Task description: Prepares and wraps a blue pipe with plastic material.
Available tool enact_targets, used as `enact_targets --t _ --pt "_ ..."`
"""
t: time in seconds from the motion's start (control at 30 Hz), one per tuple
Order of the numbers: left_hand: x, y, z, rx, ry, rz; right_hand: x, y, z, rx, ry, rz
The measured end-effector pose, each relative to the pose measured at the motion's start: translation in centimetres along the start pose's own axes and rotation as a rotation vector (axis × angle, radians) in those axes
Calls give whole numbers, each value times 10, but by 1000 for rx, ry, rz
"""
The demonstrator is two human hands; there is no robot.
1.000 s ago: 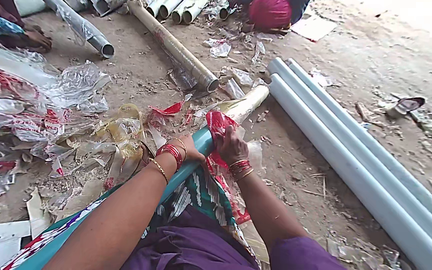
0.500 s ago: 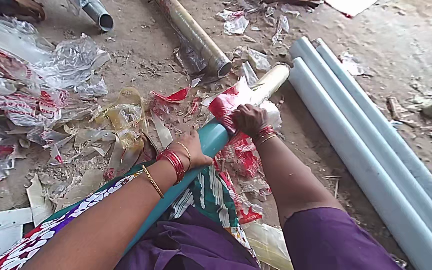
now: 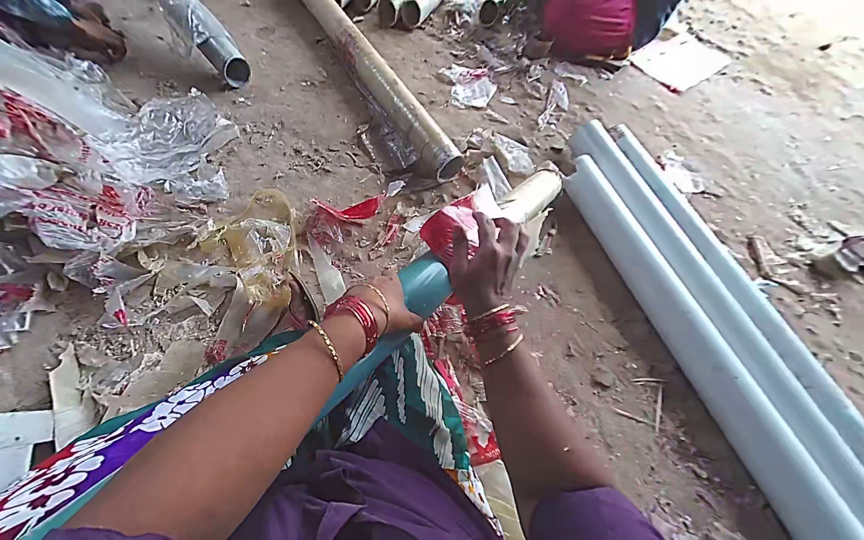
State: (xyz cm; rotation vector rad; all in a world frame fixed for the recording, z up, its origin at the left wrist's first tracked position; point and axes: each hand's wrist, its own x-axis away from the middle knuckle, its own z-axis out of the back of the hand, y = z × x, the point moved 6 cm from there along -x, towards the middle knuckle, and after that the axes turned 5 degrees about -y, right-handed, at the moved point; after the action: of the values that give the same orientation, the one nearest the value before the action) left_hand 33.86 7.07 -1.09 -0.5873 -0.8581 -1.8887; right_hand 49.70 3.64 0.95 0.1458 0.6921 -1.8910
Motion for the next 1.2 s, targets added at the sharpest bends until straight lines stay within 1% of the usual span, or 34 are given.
enact_targets --t 0.07,0.13,0.17,0.2,0.27,0.3,0.4,0.43,0.5,0.57,0.67,0.83,0.9,1.0,1.07,1.1,1.17,1.2 --pt "5 3 -4 -15 31 5 -11 -19 -20 45 -119 22" --pt "10 5 -9 -41 95 2 -21 -25 -42 119 -277 59" --pt "13 5 -9 -57 96 13 -25 -28 -49 155 -313 87" --pt "15 4 -8 -61 96 25 -31 -29 -48 186 -287 123" --pt "16 5 -10 -60 91 43 -43 -24 -38 248 -157 187" --pt "17 7 -12 -63 90 44 -48 -17 -34 291 -161 146" --pt "23 16 -14 -83 71 35 -55 10 -25 317 -372 -137" --pt "24 19 -15 -75 60 32 -55 20 -26 287 -410 -217" --pt "22 22 -15 -72 68 32 -57 38 -30 250 -425 -309" --pt "20 19 -13 -69 75 31 -61 47 -35 223 -422 -339" --pt "18 14 -7 -43 74 27 -72 53 -42 196 -414 -337" --pt "12 7 -4 -26 61 23 -90 70 -55 171 -468 -397" --pt "8 5 -3 -23 54 36 -98 75 -59 180 -467 -392" --pt "3 3 0 -14 21 53 -110 78 -68 188 -512 -366" --pt "0 6 1 -17 -20 57 -115 82 -70 206 -494 -333" --pt "0 4 1 -22 -30 62 -114 82 -72 202 -454 -307" --pt "3 -2 2 -44 -50 64 -105 81 -62 130 -286 -236" --pt "3 -5 5 -38 -53 56 -99 80 -47 71 -159 -184"
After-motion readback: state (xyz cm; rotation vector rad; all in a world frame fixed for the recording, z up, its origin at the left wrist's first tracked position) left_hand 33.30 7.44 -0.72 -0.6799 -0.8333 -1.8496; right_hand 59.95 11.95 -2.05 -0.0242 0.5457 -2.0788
